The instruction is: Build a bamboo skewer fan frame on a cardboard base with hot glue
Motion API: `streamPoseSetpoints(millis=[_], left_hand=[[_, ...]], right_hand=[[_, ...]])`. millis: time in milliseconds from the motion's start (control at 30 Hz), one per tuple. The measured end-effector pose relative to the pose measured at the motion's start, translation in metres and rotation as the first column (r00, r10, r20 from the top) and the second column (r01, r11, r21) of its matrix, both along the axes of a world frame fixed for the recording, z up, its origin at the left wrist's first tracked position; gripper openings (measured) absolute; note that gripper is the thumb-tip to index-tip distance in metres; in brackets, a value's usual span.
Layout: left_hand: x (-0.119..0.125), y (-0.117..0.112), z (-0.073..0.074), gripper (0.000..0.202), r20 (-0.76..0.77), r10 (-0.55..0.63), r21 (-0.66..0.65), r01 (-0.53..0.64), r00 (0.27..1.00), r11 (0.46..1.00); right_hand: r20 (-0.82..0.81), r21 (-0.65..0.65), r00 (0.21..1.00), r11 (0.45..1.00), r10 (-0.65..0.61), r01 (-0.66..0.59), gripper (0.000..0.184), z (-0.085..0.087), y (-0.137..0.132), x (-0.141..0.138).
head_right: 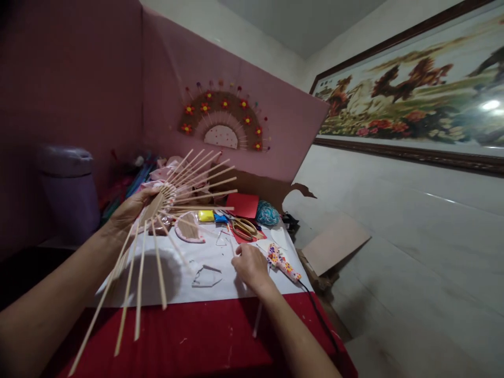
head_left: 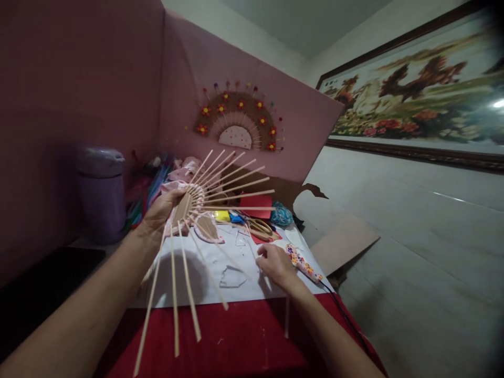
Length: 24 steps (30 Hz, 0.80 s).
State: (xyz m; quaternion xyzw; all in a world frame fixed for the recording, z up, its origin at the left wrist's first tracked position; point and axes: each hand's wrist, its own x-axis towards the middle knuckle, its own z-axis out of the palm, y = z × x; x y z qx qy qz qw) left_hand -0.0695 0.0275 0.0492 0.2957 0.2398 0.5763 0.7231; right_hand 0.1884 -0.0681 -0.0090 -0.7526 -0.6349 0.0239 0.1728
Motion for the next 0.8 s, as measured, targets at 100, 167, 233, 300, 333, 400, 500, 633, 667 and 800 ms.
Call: streamPoseSetpoints(millis=[100,167,233,300,333,400,500,633,667,800], left_hand=[[0.007,-0.001,-0.011,0.015,-0.151,-0.129,0.015,0.132,0.98,0.991],[0.017,-0.004,-0.02,0.011,-0.251,-0.148,0.057,0.168,0.957,0.984],[0.028,-0.007,-0.028,0.011,-0.296,-0.168,0.081,0.2,0.94,0.977],[0.038,-0.012,-0.033,0.014,-0.338,-0.164,0.116,0.214,0.927,0.97],[0.041,-0.015,-0.035,0.014,-0.37,-0.136,0.138,0.199,0.919,0.97],[0.047,-0.019,-0.037,0.015,-0.416,-0.07,0.17,0.153,0.906,0.974],[0.053,-0.022,-0.038,0.014,-0.437,-0.015,0.194,0.11,0.899,0.975],[0.059,-0.022,-0.042,0.011,-0.441,-0.027,0.208,0.132,0.897,0.969],[0.061,-0.023,-0.043,0.011,-0.44,-0.027,0.22,0.137,0.898,0.966],[0.066,-0.026,-0.044,0.011,-0.437,-0.003,0.261,0.13,0.899,0.956]], right_hand=[[0.008,0.015,1.0,1.0,-0.018,0.018,0.022,-0.001,0.013,0.017],[0.003,0.018,1.0,1.0,-0.002,0.002,0.02,-0.005,0.019,0.019],[-0.006,0.029,1.0,0.999,0.022,-0.022,0.018,-0.009,0.023,0.018],[-0.012,0.041,0.999,0.998,0.039,-0.038,0.016,-0.013,0.027,0.017],[-0.013,0.049,0.999,0.998,0.041,-0.04,0.015,-0.014,0.029,0.018],[-0.01,0.075,0.999,0.997,0.037,-0.036,0.013,-0.015,0.031,0.02],[0.009,0.145,1.0,0.989,0.025,-0.026,0.024,-0.015,0.032,0.024],[0.048,0.226,0.997,0.971,0.064,-0.073,0.031,-0.017,0.025,0.022],[0.064,0.243,0.994,0.965,0.083,-0.096,0.032,-0.019,0.023,0.021],[0.092,0.273,0.989,0.952,0.115,-0.136,0.031,-0.026,0.016,0.018]])
